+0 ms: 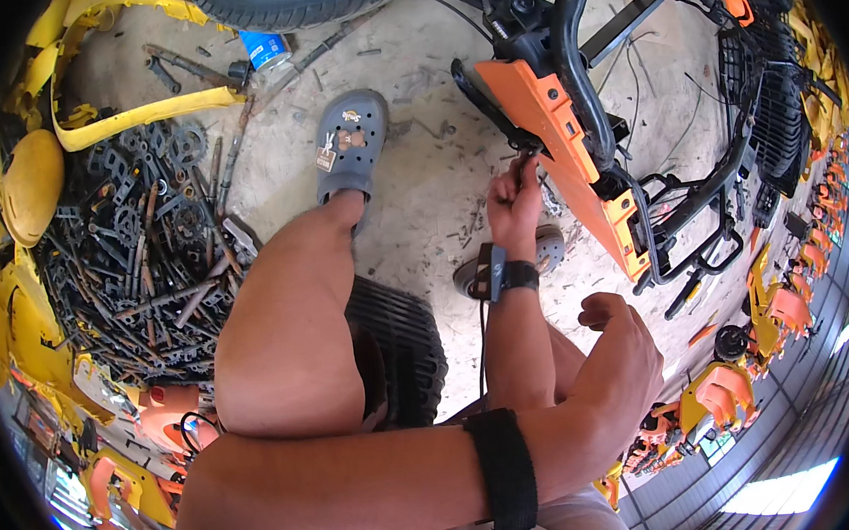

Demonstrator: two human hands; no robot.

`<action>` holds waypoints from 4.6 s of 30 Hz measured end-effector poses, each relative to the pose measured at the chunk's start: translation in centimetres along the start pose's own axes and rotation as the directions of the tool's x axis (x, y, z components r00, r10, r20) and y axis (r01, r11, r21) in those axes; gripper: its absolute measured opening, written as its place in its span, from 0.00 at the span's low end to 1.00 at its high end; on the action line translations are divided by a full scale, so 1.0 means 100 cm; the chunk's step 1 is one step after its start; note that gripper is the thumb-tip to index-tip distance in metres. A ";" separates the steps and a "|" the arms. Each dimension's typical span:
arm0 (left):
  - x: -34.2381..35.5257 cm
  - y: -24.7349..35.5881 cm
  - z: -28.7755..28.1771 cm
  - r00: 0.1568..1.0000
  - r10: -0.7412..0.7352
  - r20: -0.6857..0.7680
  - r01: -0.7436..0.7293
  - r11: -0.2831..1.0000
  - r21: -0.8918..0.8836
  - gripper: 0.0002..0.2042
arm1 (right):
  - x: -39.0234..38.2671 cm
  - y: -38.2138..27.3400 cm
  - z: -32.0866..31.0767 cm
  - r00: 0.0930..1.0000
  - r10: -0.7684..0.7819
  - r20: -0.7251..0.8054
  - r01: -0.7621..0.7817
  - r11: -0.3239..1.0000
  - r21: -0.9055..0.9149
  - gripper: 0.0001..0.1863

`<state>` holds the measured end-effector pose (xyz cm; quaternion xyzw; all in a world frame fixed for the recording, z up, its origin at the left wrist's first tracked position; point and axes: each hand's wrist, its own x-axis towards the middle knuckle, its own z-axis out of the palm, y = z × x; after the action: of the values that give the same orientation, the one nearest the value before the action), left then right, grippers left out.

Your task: The person removes screws from an orange panel on a scooter frame using a screwdriver, handles a yellow plastic cover, and walks through a warehouse containing many scooters and piles of plastic body parts.

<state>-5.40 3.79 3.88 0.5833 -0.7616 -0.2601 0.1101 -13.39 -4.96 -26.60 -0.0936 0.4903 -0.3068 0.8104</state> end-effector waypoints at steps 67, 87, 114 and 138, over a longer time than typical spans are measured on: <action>0.020 0.002 0.005 0.978 -0.032 0.206 0.018 0.997 0.073 0.08 | 0.050 0.064 -0.007 0.973 -0.225 0.043 0.228 0.970 -0.087 0.26; 0.033 -0.152 0.134 0.670 -0.742 -0.038 0.663 0.621 -0.418 0.13 | 0.073 0.085 0.010 0.942 -0.335 0.030 0.336 0.942 -0.007 0.31; 0.091 -0.244 0.296 0.738 -0.437 -0.515 0.312 0.897 -0.314 0.16 | -0.017 -0.168 0.049 0.621 -0.410 0.668 0.277 -0.683 -0.676 0.19; 0.102 -0.241 0.305 0.671 -0.485 -0.560 0.385 0.874 -0.295 0.23 | -0.012 -0.167 0.041 0.642 -0.505 0.577 0.260 -0.565 -0.783 0.21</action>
<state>-2.78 -2.11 -35.79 0.7901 -0.4986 -0.1303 0.3320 -17.06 -18.15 -16.14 -0.8555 0.4896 -0.1023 0.1337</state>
